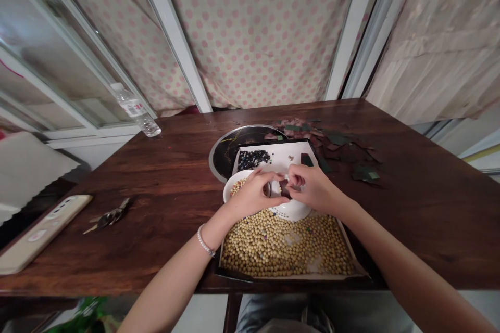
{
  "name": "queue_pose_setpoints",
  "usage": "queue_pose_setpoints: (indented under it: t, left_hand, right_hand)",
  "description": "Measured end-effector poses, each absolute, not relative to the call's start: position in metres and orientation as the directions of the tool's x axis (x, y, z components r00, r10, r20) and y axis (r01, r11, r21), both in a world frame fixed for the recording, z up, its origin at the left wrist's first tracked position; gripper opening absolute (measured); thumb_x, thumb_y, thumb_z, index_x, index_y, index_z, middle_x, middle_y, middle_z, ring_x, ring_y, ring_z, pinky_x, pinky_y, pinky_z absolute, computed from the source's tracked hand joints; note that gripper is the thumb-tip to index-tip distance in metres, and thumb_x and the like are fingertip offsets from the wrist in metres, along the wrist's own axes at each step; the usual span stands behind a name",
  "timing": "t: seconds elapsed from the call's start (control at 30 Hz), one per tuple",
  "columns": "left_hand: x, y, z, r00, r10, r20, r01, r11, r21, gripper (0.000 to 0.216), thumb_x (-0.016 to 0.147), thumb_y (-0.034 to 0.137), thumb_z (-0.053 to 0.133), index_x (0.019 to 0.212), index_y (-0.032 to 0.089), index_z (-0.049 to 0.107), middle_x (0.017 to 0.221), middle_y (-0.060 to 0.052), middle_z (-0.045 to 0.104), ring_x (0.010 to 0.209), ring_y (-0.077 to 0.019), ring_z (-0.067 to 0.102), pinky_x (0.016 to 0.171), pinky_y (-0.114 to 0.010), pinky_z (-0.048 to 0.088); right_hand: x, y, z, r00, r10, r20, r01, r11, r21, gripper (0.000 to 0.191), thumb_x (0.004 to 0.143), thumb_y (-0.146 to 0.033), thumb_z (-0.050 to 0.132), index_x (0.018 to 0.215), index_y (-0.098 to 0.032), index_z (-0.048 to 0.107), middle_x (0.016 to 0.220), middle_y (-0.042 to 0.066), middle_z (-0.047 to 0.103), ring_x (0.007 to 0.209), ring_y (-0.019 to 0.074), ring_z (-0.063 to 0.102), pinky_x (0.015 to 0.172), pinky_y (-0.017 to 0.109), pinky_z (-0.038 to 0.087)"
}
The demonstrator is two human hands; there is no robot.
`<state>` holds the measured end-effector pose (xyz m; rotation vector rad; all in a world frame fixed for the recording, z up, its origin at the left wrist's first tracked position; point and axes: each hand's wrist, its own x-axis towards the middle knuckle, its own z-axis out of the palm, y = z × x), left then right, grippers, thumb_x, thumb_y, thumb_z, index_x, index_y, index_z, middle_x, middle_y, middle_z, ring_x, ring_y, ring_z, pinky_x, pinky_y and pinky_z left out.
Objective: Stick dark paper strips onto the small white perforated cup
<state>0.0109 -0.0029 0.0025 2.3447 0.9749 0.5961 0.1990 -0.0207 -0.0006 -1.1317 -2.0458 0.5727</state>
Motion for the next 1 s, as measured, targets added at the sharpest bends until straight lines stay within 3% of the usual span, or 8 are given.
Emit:
queue_pose_setpoints:
  t: [0.23, 0.53, 0.8, 1.0]
  left_hand:
    - [0.01, -0.002, 0.001, 0.64, 0.742, 0.198, 0.504, -0.601, 0.62, 0.036, 0.071, 0.036, 0.073, 0.102, 0.023, 0.062, 0.116, -0.005, 0.066, 0.106, -0.0229, 0.061, 0.111, -0.051, 0.021]
    - [0.01, -0.001, 0.002, 0.654, 0.738, 0.169, 0.509, -0.593, 0.624, 0.037, 0.072, 0.031, 0.072, 0.105, 0.022, 0.061, 0.114, -0.004, 0.066, 0.105, -0.0217, 0.061, 0.113, -0.05, 0.016]
    - [0.009, -0.001, 0.001, 0.656, 0.734, 0.175, 0.514, -0.604, 0.608, 0.035, 0.073, 0.032, 0.07, 0.105, 0.023, 0.061, 0.113, -0.004, 0.067, 0.104, -0.0214, 0.062, 0.113, -0.051, 0.017]
    - [0.008, -0.001, -0.001, 0.651, 0.734, 0.195, 0.511, -0.613, 0.602, 0.038, 0.072, 0.036, 0.072, 0.106, 0.024, 0.061, 0.118, -0.005, 0.065, 0.11, -0.0229, 0.059, 0.112, -0.051, 0.019]
  right_hand:
    - [0.205, -0.027, 0.005, -0.448, 0.852, 0.272, 0.489, 0.488, -0.723, 0.018, 0.066, -0.013, 0.052, 0.062, -0.021, 0.036, 0.058, -0.004, 0.051, 0.055, 0.0098, 0.041, 0.053, 0.024, 0.032]
    - [0.201, -0.018, -0.007, -0.352, 0.859, 0.371, 0.507, 0.508, -0.696, 0.013, 0.07, -0.009, 0.047, 0.068, -0.021, 0.042, 0.063, -0.003, 0.048, 0.059, 0.0113, 0.044, 0.056, 0.024, 0.034]
    - [0.199, -0.02, -0.004, -0.318, 0.896, 0.31, 0.504, 0.437, -0.745, 0.01, 0.071, -0.013, 0.051, 0.068, -0.02, 0.046, 0.065, 0.0, 0.058, 0.063, 0.013, 0.052, 0.06, 0.026, 0.038]
    - [0.204, -0.028, 0.005, -0.397, 0.883, 0.25, 0.486, 0.433, -0.759, 0.01, 0.069, -0.012, 0.053, 0.063, -0.019, 0.05, 0.062, -0.001, 0.058, 0.06, 0.0117, 0.05, 0.057, 0.025, 0.038]
